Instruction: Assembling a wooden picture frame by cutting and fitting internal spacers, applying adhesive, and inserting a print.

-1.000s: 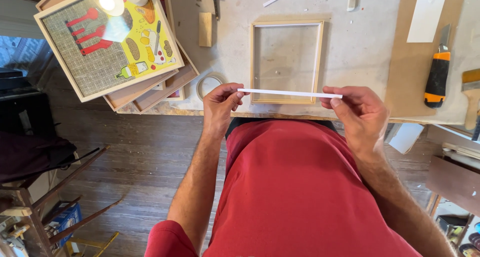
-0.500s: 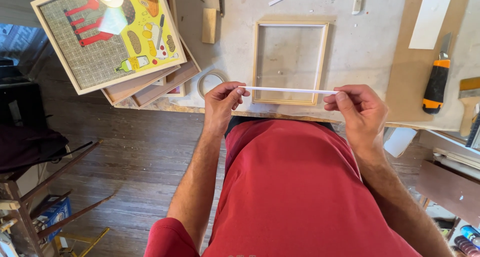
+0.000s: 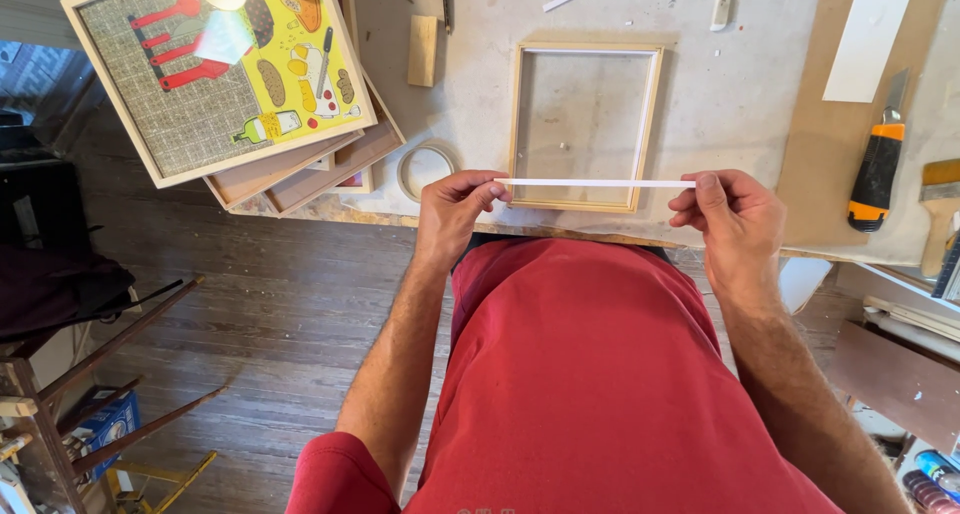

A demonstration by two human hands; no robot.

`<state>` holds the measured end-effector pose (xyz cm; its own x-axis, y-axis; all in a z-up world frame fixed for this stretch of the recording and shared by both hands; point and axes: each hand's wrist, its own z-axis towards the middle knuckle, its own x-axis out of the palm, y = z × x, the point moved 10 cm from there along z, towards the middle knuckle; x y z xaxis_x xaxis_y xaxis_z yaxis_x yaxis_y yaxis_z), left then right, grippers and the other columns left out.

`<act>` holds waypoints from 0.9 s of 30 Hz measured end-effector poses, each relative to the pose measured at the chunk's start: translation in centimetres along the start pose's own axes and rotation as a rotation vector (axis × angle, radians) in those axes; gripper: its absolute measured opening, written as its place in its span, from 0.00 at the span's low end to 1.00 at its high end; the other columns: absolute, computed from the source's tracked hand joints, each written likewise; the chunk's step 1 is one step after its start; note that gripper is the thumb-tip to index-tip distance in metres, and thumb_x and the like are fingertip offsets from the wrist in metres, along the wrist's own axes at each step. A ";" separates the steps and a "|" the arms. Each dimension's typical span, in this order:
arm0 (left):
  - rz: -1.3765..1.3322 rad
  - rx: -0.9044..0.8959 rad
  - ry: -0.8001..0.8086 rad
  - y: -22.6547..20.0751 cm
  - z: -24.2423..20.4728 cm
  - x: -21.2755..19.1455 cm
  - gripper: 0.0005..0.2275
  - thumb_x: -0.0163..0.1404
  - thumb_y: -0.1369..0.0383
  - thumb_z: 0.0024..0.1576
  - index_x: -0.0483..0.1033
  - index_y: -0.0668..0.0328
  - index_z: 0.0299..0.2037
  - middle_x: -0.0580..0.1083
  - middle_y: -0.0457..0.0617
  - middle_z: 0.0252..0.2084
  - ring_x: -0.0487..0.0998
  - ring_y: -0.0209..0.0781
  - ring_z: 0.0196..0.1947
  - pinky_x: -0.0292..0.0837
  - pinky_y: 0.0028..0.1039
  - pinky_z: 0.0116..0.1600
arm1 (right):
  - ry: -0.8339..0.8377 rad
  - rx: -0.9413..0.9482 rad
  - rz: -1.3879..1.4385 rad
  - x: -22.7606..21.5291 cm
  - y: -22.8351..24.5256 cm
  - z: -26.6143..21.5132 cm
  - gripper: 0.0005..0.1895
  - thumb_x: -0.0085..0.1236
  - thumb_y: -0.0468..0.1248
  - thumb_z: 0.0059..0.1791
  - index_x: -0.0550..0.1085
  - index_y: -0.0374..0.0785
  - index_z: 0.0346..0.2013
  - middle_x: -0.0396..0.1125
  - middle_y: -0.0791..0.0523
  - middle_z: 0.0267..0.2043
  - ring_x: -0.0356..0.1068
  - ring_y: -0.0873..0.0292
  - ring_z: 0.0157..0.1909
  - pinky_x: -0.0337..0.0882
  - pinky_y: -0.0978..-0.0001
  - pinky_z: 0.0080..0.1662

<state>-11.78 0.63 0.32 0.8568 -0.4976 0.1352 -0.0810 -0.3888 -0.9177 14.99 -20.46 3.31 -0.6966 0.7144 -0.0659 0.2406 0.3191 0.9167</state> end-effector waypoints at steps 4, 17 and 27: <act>0.098 -0.033 0.067 -0.4 0.0 0.5 0.07 0.56 0.69 0.61 0.83 0.63 0.43 0.81 0.45 0.30 0.76 0.31 0.34 0.72 0.22 0.39 | 0.024 0.051 -0.165 -0.1 1.1 0.3 0.12 0.56 0.38 0.60 0.76 0.29 0.48 0.73 0.48 0.34 0.73 0.58 0.31 0.80 0.72 0.39; 0.521 -0.371 0.015 1.6 -0.3 -0.2 0.07 0.52 0.70 0.58 0.84 0.59 0.42 0.82 0.45 0.34 0.80 0.32 0.33 0.82 0.21 0.39 | 0.080 0.149 -0.567 -4.1 -4.0 2.9 0.04 0.58 0.32 0.58 0.78 0.35 0.46 0.76 0.52 0.38 0.76 0.61 0.39 0.75 0.74 0.49; 0.554 -0.154 0.053 4.2 0.2 -0.6 0.09 0.61 0.74 0.54 0.84 0.56 0.44 0.83 0.50 0.36 0.83 0.35 0.30 0.83 0.23 0.38 | 0.194 0.057 -0.634 -0.6 -6.1 1.7 0.05 0.59 0.38 0.58 0.80 0.43 0.45 0.76 0.56 0.35 0.77 0.59 0.39 0.73 0.67 0.47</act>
<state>-12.56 -0.55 -3.65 0.6393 -0.6954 -0.3282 -0.5868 -0.1654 -0.7927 15.08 -21.74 -2.98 -0.8230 0.2539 -0.5082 -0.2242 0.6768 0.7012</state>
